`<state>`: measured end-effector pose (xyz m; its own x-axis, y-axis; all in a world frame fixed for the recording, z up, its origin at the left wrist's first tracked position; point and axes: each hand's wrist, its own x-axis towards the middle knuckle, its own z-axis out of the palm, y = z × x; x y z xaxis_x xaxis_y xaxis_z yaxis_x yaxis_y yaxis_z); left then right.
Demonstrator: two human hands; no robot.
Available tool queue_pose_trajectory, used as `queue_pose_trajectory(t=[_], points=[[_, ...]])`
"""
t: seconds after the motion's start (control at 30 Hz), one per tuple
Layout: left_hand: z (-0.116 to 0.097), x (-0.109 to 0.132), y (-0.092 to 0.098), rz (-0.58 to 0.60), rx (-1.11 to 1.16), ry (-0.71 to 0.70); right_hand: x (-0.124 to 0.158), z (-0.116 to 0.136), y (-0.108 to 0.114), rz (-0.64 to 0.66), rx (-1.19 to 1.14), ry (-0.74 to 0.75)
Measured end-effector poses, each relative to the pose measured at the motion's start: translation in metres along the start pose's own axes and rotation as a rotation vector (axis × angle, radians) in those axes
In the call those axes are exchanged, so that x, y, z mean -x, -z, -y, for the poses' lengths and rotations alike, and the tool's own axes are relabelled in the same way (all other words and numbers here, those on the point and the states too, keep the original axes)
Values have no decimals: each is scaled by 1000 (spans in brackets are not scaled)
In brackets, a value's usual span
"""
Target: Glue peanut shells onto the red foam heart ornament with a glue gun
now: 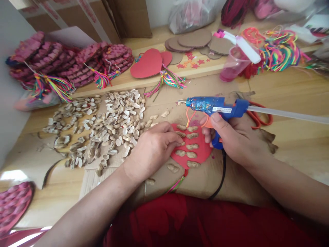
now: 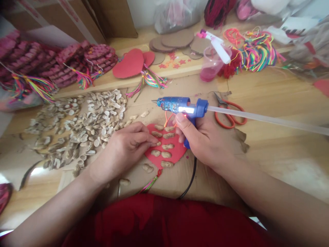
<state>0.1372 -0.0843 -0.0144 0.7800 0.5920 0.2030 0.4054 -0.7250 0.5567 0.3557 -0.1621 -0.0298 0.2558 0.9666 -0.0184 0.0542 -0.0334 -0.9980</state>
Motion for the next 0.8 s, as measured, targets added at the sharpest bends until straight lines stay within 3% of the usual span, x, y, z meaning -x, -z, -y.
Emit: queue_pose_trajectory(t=[0.8], points=[[5,1,-6,-34,-11,-15,-1,-2,-3,-29,80,18]])
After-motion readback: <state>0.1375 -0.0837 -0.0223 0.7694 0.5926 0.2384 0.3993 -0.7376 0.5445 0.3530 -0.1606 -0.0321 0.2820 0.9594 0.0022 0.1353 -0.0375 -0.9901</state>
